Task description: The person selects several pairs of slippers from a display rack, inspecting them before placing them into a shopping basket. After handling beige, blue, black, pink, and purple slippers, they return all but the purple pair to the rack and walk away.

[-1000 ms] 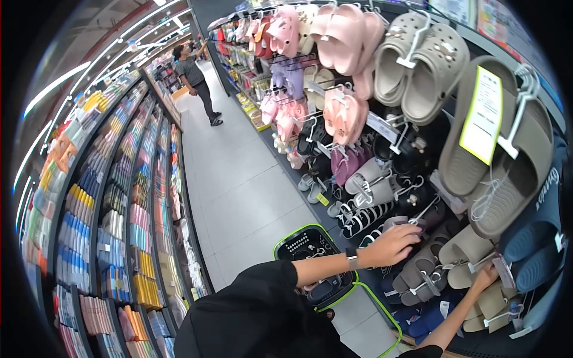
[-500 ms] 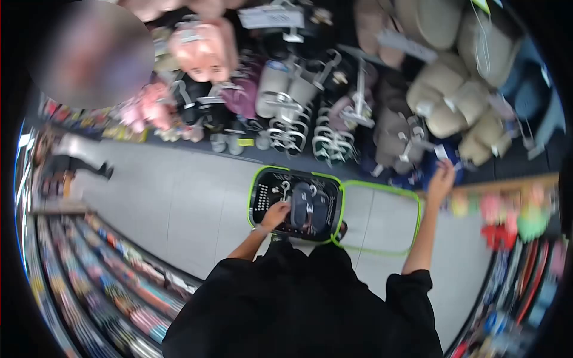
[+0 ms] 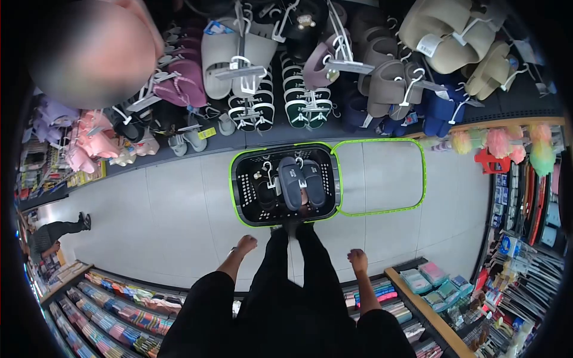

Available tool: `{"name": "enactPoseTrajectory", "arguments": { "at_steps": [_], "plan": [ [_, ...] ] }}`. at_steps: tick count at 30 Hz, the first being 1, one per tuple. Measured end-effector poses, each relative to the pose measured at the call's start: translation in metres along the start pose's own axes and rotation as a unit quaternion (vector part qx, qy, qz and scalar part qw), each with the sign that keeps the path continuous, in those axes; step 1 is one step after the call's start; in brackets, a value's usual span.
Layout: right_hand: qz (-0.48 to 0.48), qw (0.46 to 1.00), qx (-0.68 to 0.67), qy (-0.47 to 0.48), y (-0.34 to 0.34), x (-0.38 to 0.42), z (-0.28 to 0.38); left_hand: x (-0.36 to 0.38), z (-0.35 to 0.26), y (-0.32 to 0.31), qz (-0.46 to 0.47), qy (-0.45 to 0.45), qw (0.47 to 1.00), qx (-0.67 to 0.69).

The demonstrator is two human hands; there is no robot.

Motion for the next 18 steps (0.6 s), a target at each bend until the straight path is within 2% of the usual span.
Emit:
{"name": "enactPoseTrajectory", "arguments": {
  "at_steps": [1, 2, 3, 4, 5, 6, 7, 8, 9, 11, 12, 13, 14, 16, 17, 18],
  "plan": [
    [0.014, 0.999, -0.031, 0.012, -0.021, -0.008, 0.025, -0.019, -0.022, 0.001, -0.029, 0.045, 0.997, 0.047],
    [0.032, 0.997, 0.031, 0.068, -0.042, -0.025, 0.049, -0.053, -0.028, -0.005, -0.05, -0.002, 0.998, 0.033],
    [0.054, 0.993, -0.034, 0.099, -0.069, -0.045, 0.076, -0.071, -0.059, 0.001, -0.121, -0.063, 0.991, 0.004],
    [0.037, 0.976, 0.073, 0.203, -0.094, -0.071, 0.1, -0.094, -0.089, 0.012, -0.182, -0.093, 0.979, -0.022],
    [0.042, 0.959, 0.086, 0.267, -0.119, -0.092, 0.123, -0.107, -0.112, 0.018, -0.235, -0.115, 0.964, -0.049],
    [0.056, 0.959, 0.084, 0.264, -0.143, -0.129, 0.121, -0.126, -0.137, 0.028, -0.259, -0.102, 0.961, -0.006],
    [0.069, 0.959, 0.082, 0.263, -0.165, -0.165, 0.119, -0.153, -0.148, 0.032, -0.315, -0.159, 0.936, 0.011],
    [0.047, 0.961, 0.106, 0.253, -0.179, -0.192, 0.12, -0.166, -0.18, 0.047, -0.277, -0.151, 0.948, -0.035],
    [0.047, 0.962, 0.131, 0.237, -0.191, -0.215, 0.122, -0.209, -0.175, 0.047, -0.31, -0.169, 0.936, -0.011],
    [0.038, 0.957, 0.168, 0.232, -0.203, -0.243, 0.123, -0.24, -0.225, 0.067, -0.346, -0.226, 0.906, -0.09],
    [0.028, 0.95, 0.208, 0.229, -0.204, -0.253, 0.121, -0.263, -0.242, 0.068, -0.323, -0.201, 0.913, -0.146],
    [0.049, 0.963, 0.187, 0.187, -0.207, -0.263, 0.115, -0.289, -0.252, 0.064, -0.315, -0.203, 0.897, -0.234],
    [0.047, 0.964, 0.187, 0.184, -0.216, -0.272, 0.103, -0.314, -0.256, 0.056, -0.303, -0.202, 0.874, -0.32],
    [0.018, 0.941, 0.251, 0.225, -0.233, -0.279, 0.087, -0.354, -0.255, 0.044, -0.296, -0.138, 0.864, -0.382],
    [0.048, 0.945, 0.253, 0.204, -0.238, -0.284, 0.079, -0.376, -0.25, 0.037, -0.231, -0.075, 0.894, -0.377],
    [0.047, 0.946, 0.252, 0.198, -0.241, -0.289, 0.074, -0.386, -0.249, 0.031, -0.226, -0.077, 0.894, -0.38]
  ]
}}
Point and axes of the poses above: each hand's wrist, its own x-axis away from the middle knuckle, its own y-axis out of the back of the hand, z = x × y, the point moved 6 cm from there along -x, towards the middle knuckle, and after that the axes turned 9 degrees about -x, right-handed, at the moved point
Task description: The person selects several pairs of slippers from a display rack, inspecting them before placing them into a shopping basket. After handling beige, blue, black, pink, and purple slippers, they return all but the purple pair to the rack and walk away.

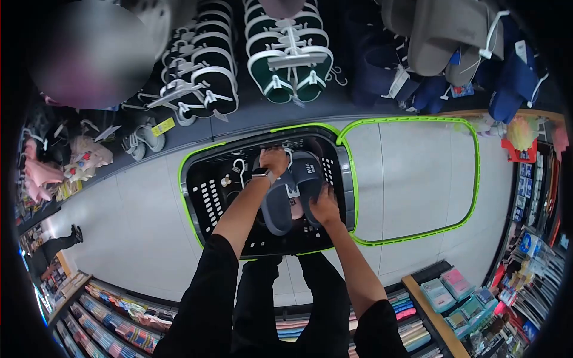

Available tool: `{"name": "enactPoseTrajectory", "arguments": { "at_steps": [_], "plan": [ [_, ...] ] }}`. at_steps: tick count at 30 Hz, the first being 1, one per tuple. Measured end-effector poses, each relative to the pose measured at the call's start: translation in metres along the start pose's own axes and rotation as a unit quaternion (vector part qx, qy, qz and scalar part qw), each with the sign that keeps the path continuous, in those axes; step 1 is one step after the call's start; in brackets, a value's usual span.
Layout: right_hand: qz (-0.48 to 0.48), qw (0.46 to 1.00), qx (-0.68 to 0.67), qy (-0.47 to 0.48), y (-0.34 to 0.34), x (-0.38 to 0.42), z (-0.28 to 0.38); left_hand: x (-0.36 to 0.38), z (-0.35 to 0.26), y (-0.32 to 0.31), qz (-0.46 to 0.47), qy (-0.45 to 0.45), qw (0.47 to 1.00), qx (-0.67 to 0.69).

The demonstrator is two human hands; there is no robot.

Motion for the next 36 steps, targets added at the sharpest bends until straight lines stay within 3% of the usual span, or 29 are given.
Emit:
{"name": "enactPoseTrajectory", "arguments": {
  "at_steps": [3, 9, 12, 13, 19, 22, 24, 26, 28, 29, 32, 34, 36],
  "plan": [
    [0.027, 0.999, 0.004, -0.041, -0.019, -0.003, -0.016, -0.01, -0.001, -0.036, -0.134, -0.075, 0.988, -0.001],
    [0.036, 0.992, 0.057, -0.108, -0.033, -0.005, -0.025, -0.011, 0.001, -0.028, -0.067, 0.002, 0.996, 0.067],
    [0.024, 0.992, 0.065, -0.106, -0.035, -0.008, -0.024, -0.018, -0.001, -0.026, -0.007, 0.023, 1.0, 0.01],
    [0.022, 0.992, 0.066, -0.106, -0.038, -0.009, -0.027, -0.014, -0.005, -0.019, -0.097, 0.015, 0.995, -0.028],
    [-0.041, 0.993, 0.102, -0.048, -0.037, 0.0, -0.028, 0.016, -0.003, 0.008, -0.155, -0.047, 0.982, 0.098],
    [-0.034, 0.994, 0.047, -0.092, -0.044, 0.006, -0.044, 0.039, 0.002, 0.053, -0.154, -0.074, 0.971, 0.167],
    [-0.039, 0.991, -0.1, -0.084, -0.05, 0.001, -0.058, 0.059, -0.007, 0.089, -0.188, -0.174, 0.948, 0.189],
    [-0.044, 0.993, -0.072, -0.08, -0.044, -0.014, -0.053, 0.076, -0.006, 0.109, -0.243, -0.249, 0.923, 0.163],
    [0.064, 0.925, -0.318, -0.198, -0.065, -0.017, -0.064, 0.087, 0.001, 0.118, -0.193, -0.246, 0.932, 0.183],
    [0.106, 0.888, -0.405, -0.19, -0.06, -0.016, -0.05, 0.091, 0.004, 0.121, -0.193, -0.246, 0.933, 0.18],
    [0.118, 0.855, -0.468, -0.19, -0.046, 0.003, -0.023, 0.106, 0.013, 0.127, -0.22, -0.255, 0.917, 0.214],
    [0.102, 0.849, -0.489, -0.174, -0.04, 0.021, -0.013, 0.11, 0.028, 0.129, -0.2, -0.195, 0.93, 0.238],
    [0.087, 0.866, -0.488, -0.059, -0.015, 0.04, 0.008, 0.115, 0.039, 0.149, -0.2, -0.186, 0.927, 0.256]
  ]
}}
Point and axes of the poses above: each hand's wrist, its own x-axis away from the middle knuckle, its own y-axis out of the back of the hand, z = x × y, the point moved 6 cm from there along -x, towards the middle knuckle, and after that the axes turned 9 degrees about -x, right-handed, at the moved point
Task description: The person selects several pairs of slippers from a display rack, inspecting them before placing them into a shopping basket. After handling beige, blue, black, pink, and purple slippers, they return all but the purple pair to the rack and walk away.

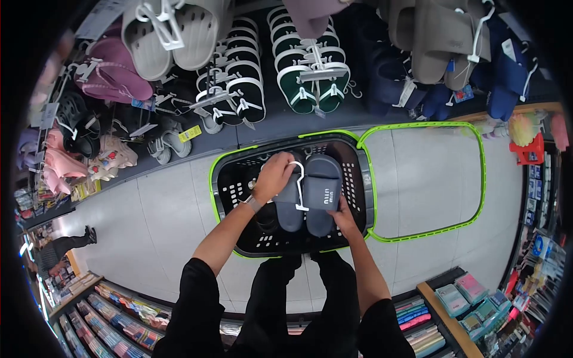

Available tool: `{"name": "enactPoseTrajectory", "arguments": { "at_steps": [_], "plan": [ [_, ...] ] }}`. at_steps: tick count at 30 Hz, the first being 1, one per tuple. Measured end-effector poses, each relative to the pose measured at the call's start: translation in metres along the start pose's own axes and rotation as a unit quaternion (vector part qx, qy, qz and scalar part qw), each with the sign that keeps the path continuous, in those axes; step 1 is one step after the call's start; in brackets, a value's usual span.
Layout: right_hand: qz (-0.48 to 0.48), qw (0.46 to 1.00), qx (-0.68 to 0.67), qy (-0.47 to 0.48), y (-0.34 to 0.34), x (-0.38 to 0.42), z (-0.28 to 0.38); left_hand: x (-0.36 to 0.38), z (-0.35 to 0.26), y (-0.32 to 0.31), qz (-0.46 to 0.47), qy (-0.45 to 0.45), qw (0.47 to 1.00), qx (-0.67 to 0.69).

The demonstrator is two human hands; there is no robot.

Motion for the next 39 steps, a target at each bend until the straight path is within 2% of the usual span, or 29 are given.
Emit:
{"name": "enactPoseTrajectory", "arguments": {
  "at_steps": [2, 3, 4, 5, 8, 10, 11, 14, 17, 18, 19, 20, 21, 22, 24, 25, 29, 30, 32, 34, 35, 37, 39],
  "plan": [
    [0.003, 1.0, -0.023, 0.013, -0.004, 0.022, 0.017, 0.002, -0.019, 0.03, -0.006, -0.015, 1.0, 0.004],
    [0.007, 0.998, 0.004, 0.062, -0.006, 0.033, 0.035, 0.003, -0.034, 0.046, -0.015, -0.023, 0.999, 0.019],
    [0.011, 0.993, 0.031, 0.11, -0.009, 0.048, 0.052, 0.006, -0.057, 0.068, -0.002, -0.039, 0.999, 0.024],
    [0.018, 0.994, 0.03, 0.099, -0.012, 0.061, 0.071, 0.012, -0.084, 0.094, -0.01, -0.063, 0.998, 0.002],
    [0.003, 0.982, 0.008, 0.188, -0.024, 0.115, 0.145, 0.029, -0.174, 0.181, -0.024, -0.142, 0.988, -0.059],
    [-0.021, 0.973, 0.012, 0.231, -0.037, 0.159, 0.199, 0.041, -0.227, 0.241, -0.086, -0.189, 0.977, -0.055],
    [-0.001, 0.978, -0.017, 0.209, -0.044, 0.178, 0.219, 0.045, -0.258, 0.275, -0.117, -0.22, 0.967, -0.051],
    [0.02, 0.97, -0.025, 0.239, -0.067, 0.235, 0.288, 0.056, -0.338, 0.37, -0.184, -0.256, 0.942, -0.112],
    [0.067, 0.952, 0.007, 0.299, -0.09, 0.282, 0.359, 0.054, -0.385, 0.431, -0.15, -0.292, 0.94, -0.094],
    [0.067, 0.949, 0.007, 0.309, -0.093, 0.294, 0.38, 0.055, -0.4, 0.451, -0.167, -0.301, 0.934, -0.1],
    [0.082, 0.944, -0.03, 0.318, -0.094, 0.309, 0.402, 0.056, -0.409, 0.464, -0.156, -0.3, 0.935, -0.109],
    [0.1, 0.937, -0.065, 0.328, -0.096, 0.325, 0.43, 0.057, -0.416, 0.476, -0.149, -0.298, 0.935, -0.119],
    [0.038, 0.929, 0.005, 0.367, -0.093, 0.345, 0.457, 0.06, -0.424, 0.487, -0.149, -0.301, 0.934, -0.118],
    [0.039, 0.926, 0.006, 0.375, -0.097, 0.362, 0.482, 0.062, -0.431, 0.494, -0.155, -0.306, 0.932, -0.12],
    [-0.085, 0.825, 0.158, 0.536, -0.101, 0.414, 0.537, 0.068, -0.438, 0.497, -0.14, -0.295, 0.939, -0.108],
    [-0.091, 0.809, 0.177, 0.553, -0.118, 0.441, 0.564, 0.07, -0.444, 0.498, -0.127, -0.285, 0.945, -0.098],
    [0.084, 0.705, 0.354, 0.609, -0.183, 0.456, 0.594, 0.07, -0.461, 0.485, -0.104, -0.3, 0.945, -0.076],
    [0.067, 0.718, 0.353, 0.596, -0.185, 0.449, 0.593, 0.065, -0.46, 0.479, -0.067, -0.275, 0.955, -0.09],
    [0.126, 0.724, 0.371, 0.568, -0.182, 0.429, 0.6, 0.058, -0.465, 0.481, -0.084, -0.29, 0.951, -0.062],
    [0.137, 0.711, 0.382, 0.573, -0.172, 0.426, 0.615, 0.046, -0.471, 0.48, -0.082, -0.294, 0.951, -0.049],
    [0.149, 0.689, 0.372, 0.605, -0.168, 0.427, 0.622, 0.039, -0.479, 0.481, -0.071, -0.3, 0.95, -0.054],
    [0.211, 0.664, 0.381, 0.608, -0.161, 0.423, 0.638, 0.022, -0.484, 0.475, -0.075, -0.305, 0.948, -0.051],
    [0.235, 0.671, 0.378, 0.593, -0.146, 0.424, 0.652, 0.013, -0.496, 0.474, -0.084, -0.29, 0.953, -0.033]
  ]
}}
Point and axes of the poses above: each hand's wrist, its own x-axis away from the middle knuckle, its own y-axis out of the back of the hand, z = x × y, the point moved 6 cm from there along -x, towards the middle knuckle, and after that the axes turned 9 degrees about -x, right-handed, at the moved point
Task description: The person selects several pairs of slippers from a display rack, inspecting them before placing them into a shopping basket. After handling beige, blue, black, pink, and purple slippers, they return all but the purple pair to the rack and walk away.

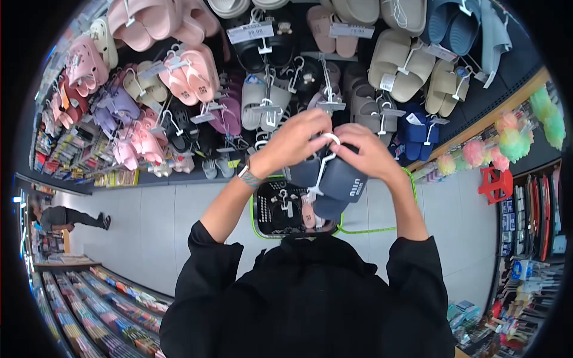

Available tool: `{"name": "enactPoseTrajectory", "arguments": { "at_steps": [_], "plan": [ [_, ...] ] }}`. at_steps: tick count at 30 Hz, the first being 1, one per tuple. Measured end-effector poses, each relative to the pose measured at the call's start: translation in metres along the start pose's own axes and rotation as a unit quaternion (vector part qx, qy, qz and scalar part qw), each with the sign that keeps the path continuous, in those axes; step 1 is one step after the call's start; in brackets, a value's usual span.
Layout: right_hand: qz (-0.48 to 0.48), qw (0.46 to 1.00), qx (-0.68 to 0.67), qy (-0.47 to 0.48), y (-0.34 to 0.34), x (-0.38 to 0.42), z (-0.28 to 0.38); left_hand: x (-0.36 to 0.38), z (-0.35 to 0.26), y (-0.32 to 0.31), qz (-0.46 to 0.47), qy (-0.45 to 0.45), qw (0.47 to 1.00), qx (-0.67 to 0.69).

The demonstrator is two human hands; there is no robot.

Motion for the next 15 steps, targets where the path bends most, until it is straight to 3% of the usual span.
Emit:
{"name": "enactPoseTrajectory", "arguments": {
  "at_steps": [5, 8, 15],
  "plan": [
    [0.039, 0.999, -0.001, -0.016, 0.028, 0.003, -0.017, -0.027, -0.003, -0.016, -0.019, 0.023, 0.999, -0.044],
    [-0.02, 0.994, 0.103, 0.013, 0.034, 0.006, -0.014, -0.034, -0.003, -0.022, -0.039, 0.023, 0.996, -0.081],
    [-0.056, 0.988, 0.139, 0.034, 0.033, 0.002, -0.018, -0.035, 0.011, -0.023, -0.065, 0.032, 0.995, -0.074]
  ]
}}
Point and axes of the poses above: each hand's wrist, its own x-axis away from the middle knuckle, its own y-axis out of the back of the hand, z = x × y, the point moved 6 cm from there along -x, towards the middle knuckle, and after that the axes turned 9 degrees about -x, right-handed, at the moved point
